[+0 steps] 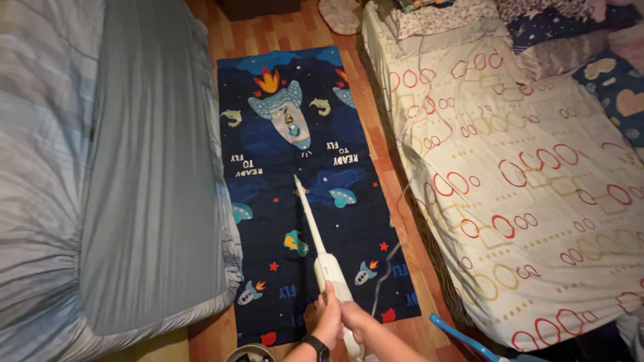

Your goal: The person cleans a small rug using a handheld vacuum cleaner, moving the nozzle across the rug surface and then disconnecting the nozzle attachment by hand.

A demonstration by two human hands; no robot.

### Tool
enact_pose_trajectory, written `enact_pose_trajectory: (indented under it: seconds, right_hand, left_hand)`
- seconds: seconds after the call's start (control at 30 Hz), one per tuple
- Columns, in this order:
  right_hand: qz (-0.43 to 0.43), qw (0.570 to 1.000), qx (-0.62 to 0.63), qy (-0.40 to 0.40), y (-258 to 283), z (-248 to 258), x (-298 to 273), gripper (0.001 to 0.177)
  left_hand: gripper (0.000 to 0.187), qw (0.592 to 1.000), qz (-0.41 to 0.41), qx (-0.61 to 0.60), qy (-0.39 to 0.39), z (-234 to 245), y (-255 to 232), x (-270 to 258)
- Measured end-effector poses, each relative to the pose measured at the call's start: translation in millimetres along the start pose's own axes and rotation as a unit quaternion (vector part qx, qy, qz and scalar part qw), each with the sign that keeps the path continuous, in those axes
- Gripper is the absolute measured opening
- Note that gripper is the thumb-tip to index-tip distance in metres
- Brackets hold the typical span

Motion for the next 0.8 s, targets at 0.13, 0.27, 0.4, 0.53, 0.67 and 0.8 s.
enact_pose_trajectory:
  seconds: [0.13, 0.27, 0.4, 0.53, 0.67, 0.8]
  right_hand:
    - [0.013, 0.999, 0.041, 0.01, -18, 0, 29, 0.049]
    - [0.043, 0.998, 0.055, -0.002, -7, -4, 53, 0.044]
    - [0.03, 0.997, 0.076, -0.007, 36, -4, 68, 0.055]
    - [0.018, 0.986, 0.165, 0.019, 71, -13, 49, 0.045]
    - [0.01, 0.962, 0.268, 0.042, 76, 4, 27, 0.04]
    - [0.069, 0.973, 0.221, 0.009, 53, 48, 7, 0.043]
  left_hand:
    - [0.086, 0.995, 0.055, -0.04, 0.067, 26, -8, -10]
    - [0.085, 0.959, 0.049, -0.263, 0.095, 24, -18, 13]
    - [0.081, 0.915, 0.048, -0.378, 0.134, 25, -38, 49]
    - [0.084, 0.917, 0.049, -0.354, 0.179, 41, -59, 55]
    - [0.089, 0.905, 0.017, -0.358, 0.23, 27, -72, 48]
    - [0.086, 0.914, 0.028, -0.321, 0.246, -6, -93, 16]
Point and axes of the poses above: each hand's wrist, its own x-axis towards the middle knuckle, its own z-axis out of the back of the hand, y = z × x, the point moved 1 cm from there along x, towards the middle knuckle, and after that the axes turned 6 degrees about x, right-handed, at the moved point
